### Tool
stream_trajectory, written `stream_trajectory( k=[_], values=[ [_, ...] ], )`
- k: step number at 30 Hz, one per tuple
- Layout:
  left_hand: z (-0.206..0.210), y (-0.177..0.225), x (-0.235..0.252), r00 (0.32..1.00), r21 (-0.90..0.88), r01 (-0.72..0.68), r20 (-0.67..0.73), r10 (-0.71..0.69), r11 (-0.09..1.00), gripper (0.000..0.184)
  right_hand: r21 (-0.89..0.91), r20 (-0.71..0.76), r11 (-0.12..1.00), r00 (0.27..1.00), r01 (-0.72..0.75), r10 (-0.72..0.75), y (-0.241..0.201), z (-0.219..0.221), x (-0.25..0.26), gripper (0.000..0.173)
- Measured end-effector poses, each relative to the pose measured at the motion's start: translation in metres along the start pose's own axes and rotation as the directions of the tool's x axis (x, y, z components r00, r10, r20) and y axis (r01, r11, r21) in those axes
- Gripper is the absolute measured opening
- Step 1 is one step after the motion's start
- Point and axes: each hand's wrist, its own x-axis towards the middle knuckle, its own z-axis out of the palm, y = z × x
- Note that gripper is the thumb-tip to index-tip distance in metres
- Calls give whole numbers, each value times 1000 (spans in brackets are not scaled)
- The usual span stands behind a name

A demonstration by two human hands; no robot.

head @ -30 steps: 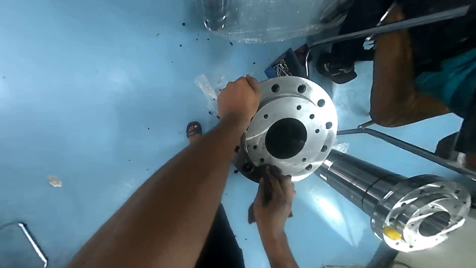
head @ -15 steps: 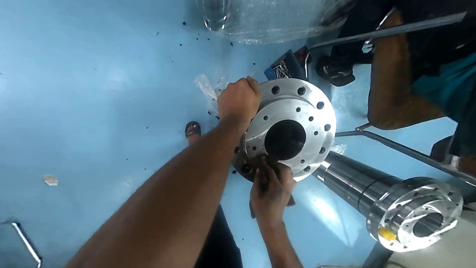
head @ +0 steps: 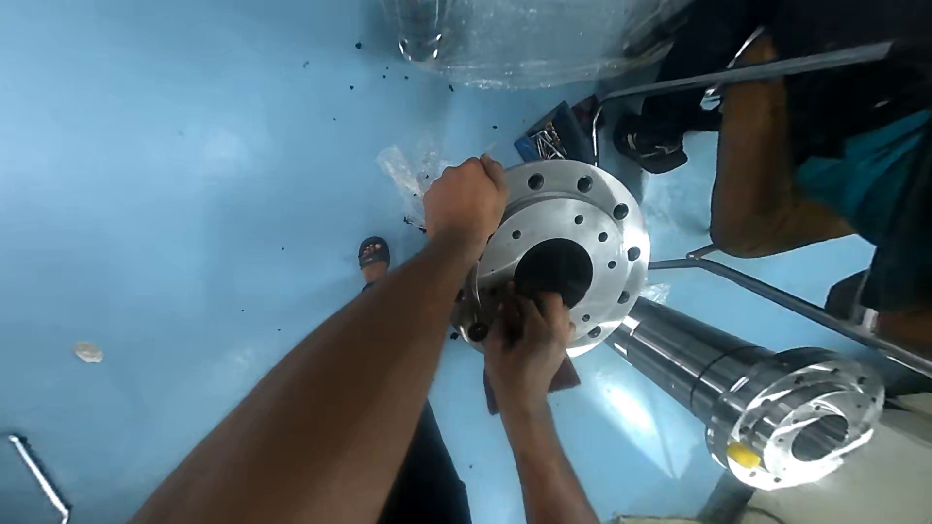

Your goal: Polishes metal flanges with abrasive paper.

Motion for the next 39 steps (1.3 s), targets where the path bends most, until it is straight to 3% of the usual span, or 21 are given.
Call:
stream_trajectory(
  k=[6,10,12,14,16,17,22,28,32,39],
  values=[
    [-1,1,1,1000,2,4,8,-4,1000,54,52,30,996,997,-71,70,3,-1,-18,28],
    [-2,2,0,1000,-7,6,16,-5,1000,53,205,132,966,982,-158,133,3,-12,-7,55],
    [-2,1,0,1000,-6,4,13,-4,1000,53,326,196,918,966,-226,168,6,-20,3,60],
    [-2,1,0,1000,-2,3,8,-3,1000,54,359,191,902,965,-239,180,14,-23,10,47],
    [-2,1,-1,1000,-7,0,11,0,1000,54,261,132,949,981,-175,144,20,-20,16,24],
    [-2,2,-1,1000,-7,-2,11,2,1000,54,203,133,966,982,-157,132,21,-19,19,21],
    [-3,1,-1,1000,5,2,19,-2,1000,54,11,172,995,980,-101,98,18,-18,20,37],
    [-3,0,-1,1000,-7,-7,14,7,1000,54,13,186,999,982,-47,44,9,-14,29,13],
    [-2,2,0,1000,1,7,21,-7,1000,54,107,266,988,961,-109,78,16,-17,37,12],
    [-3,2,1,1000,1,13,27,-13,1000,54,12,325,998,944,-61,53,14,-25,41,10]
  ],
)
